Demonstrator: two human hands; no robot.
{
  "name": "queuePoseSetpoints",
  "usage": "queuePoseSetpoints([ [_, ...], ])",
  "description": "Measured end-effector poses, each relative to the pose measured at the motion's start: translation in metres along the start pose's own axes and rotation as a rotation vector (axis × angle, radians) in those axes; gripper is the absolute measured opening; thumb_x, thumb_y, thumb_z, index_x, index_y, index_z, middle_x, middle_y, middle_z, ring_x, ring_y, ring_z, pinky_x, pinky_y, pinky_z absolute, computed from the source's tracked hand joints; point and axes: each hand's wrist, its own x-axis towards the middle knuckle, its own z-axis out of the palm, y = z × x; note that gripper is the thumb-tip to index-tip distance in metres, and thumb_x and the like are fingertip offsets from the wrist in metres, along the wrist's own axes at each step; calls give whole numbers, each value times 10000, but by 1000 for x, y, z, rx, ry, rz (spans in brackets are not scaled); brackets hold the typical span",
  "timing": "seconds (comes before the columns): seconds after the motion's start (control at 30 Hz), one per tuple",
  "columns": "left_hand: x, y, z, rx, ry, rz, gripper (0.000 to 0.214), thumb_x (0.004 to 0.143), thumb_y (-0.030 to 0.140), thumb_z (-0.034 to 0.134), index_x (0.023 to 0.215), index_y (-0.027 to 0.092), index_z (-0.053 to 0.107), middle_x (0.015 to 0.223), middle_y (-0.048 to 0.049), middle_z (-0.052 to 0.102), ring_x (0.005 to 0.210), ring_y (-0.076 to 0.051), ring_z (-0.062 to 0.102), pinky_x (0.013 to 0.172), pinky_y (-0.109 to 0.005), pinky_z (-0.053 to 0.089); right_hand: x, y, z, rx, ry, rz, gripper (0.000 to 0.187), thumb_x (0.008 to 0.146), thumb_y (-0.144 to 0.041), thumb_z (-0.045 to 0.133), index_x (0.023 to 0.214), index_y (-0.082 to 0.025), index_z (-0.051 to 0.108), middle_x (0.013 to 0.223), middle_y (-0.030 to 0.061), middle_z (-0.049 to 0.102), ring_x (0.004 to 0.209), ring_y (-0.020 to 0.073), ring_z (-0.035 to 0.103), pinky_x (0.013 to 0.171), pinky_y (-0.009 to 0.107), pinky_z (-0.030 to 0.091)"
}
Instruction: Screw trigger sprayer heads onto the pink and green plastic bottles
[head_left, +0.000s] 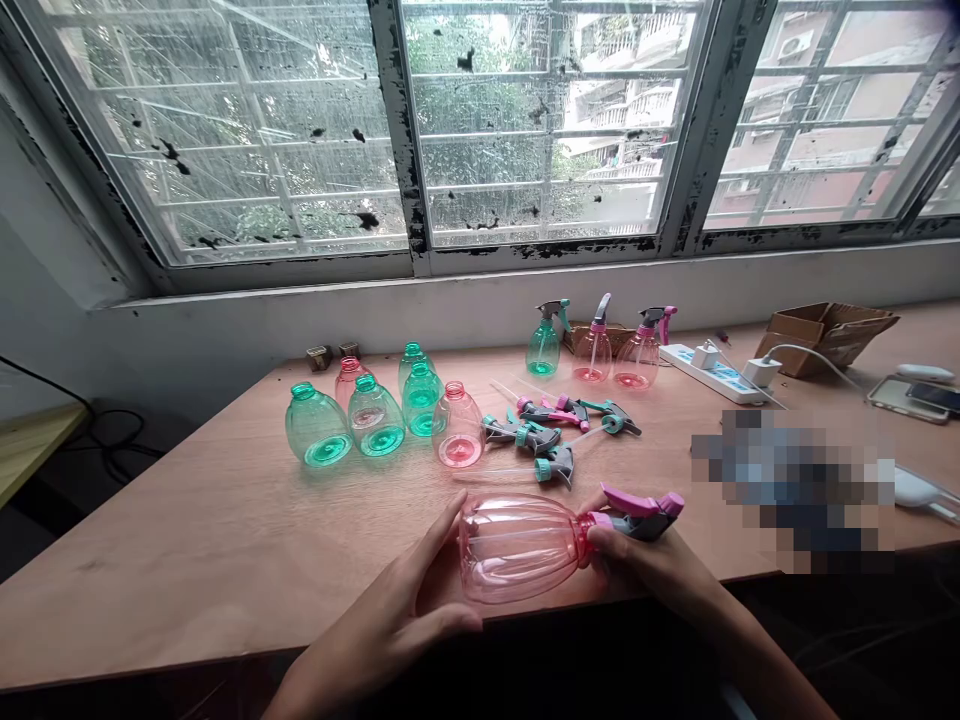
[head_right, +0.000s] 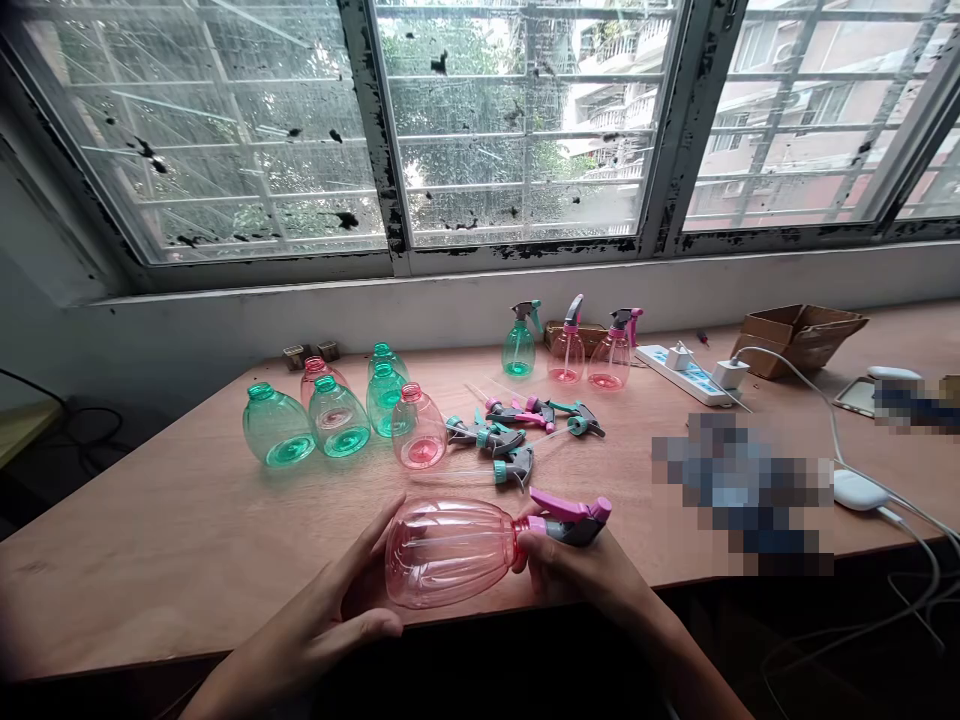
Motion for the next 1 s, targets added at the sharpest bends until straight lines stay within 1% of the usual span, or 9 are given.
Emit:
queuePoseSetpoints([
  [0.17, 3, 12, -2, -71, -27, 10, 782, 955, 382, 661, 1600, 358, 219, 1662, -13, 321, 1518, -309, 312, 1249, -485, 276, -1, -4, 2, -3, -12, 17, 402, 813, -546, 772, 905, -174, 650, 589, -11, 671, 505, 142, 573, 485, 242, 399],
  [0.27, 3, 16, -2, -59, -21, 10, 799, 923, 379, 697, 1594, 329, 266, 1648, -11, 352, 1527, -347, 269, 1252, -517, 253, -2, -6, 2, -11, -11, 2, 416, 822, -577, 748, 912, -182, 653, 604, -14, 661, 525, 147, 585, 493, 240, 411],
  [0.37, 2, 10, -1, -44, 13, -7, 818, 904, 405, 713, 1592, 323, 279, 1656, -6, 326, 1539, -363, 222, 1253, -532, 230, -2, -6, 1, -17, -33, -8, 416, 834, -587, 730, 894, -181, 663, 616, -6, 665, 536, 153, 590, 505, 248, 420],
  [0.5, -1, 1, 1, -41, 44, -39, 840, 906, 412, 717, 1596, 362, 240, 1668, 1, 291, 1533, -350, 250, 1253, -532, 228, 0, -2, -1, -34, -55, -7, 406, 841, -578, 727, 902, -180, 671, 624, 0, 672, 544, 162, 593, 515, 258, 429],
  [0.6, 1, 4, 0, -71, 8, -22, 879, 898, 419, 731, 1601, 365, 207, 1675, -10, 274, 1526, -346, 273, 1247, -521, 256, 0, 1, -4, -69, -67, -11, 414, 860, -587, 704, 869, -173, 674, 603, 11, 679, 531, 158, 581, 513, 258, 411],
  [0.7, 3, 9, -1, -112, -48, 5, 828, 921, 408, 704, 1597, 362, 230, 1659, -11, 321, 1514, -344, 307, 1242, -521, 278, 1, 3, -5, -62, -73, -11, 402, 855, -573, 719, 857, -177, 655, 610, 17, 696, 537, 166, 600, 522, 264, 424],
  [0.77, 3, 8, -1, -120, -31, -7, 819, 912, 393, 716, 1590, 362, 259, 1647, -7, 351, 1510, -352, 313, 1242, -525, 279, 2, 4, -6, -46, -83, -12, 391, 854, -561, 727, 871, -181, 639, 624, 15, 703, 538, 168, 606, 522, 267, 434],
  [0.87, 2, 0, 1, -120, 26, -21, 783, 938, 391, 683, 1591, 375, 251, 1652, 0, 341, 1508, -338, 323, 1245, -512, 283, 2, 4, -7, -53, -117, -26, 384, 868, -556, 714, 860, -182, 630, 620, 8, 687, 546, 166, 604, 523, 268, 438],
  [1.0, 3, -1, 0, -96, -12, 31, 868, 905, 364, 742, 1587, 428, 208, 1669, 11, 302, 1509, -323, 327, 1241, -503, 301, 3, 5, -7, -73, -123, -15, 390, 861, -561, 718, 846, -180, 637, 622, 12, 688, 549, 164, 591, 530, 273, 428],
])
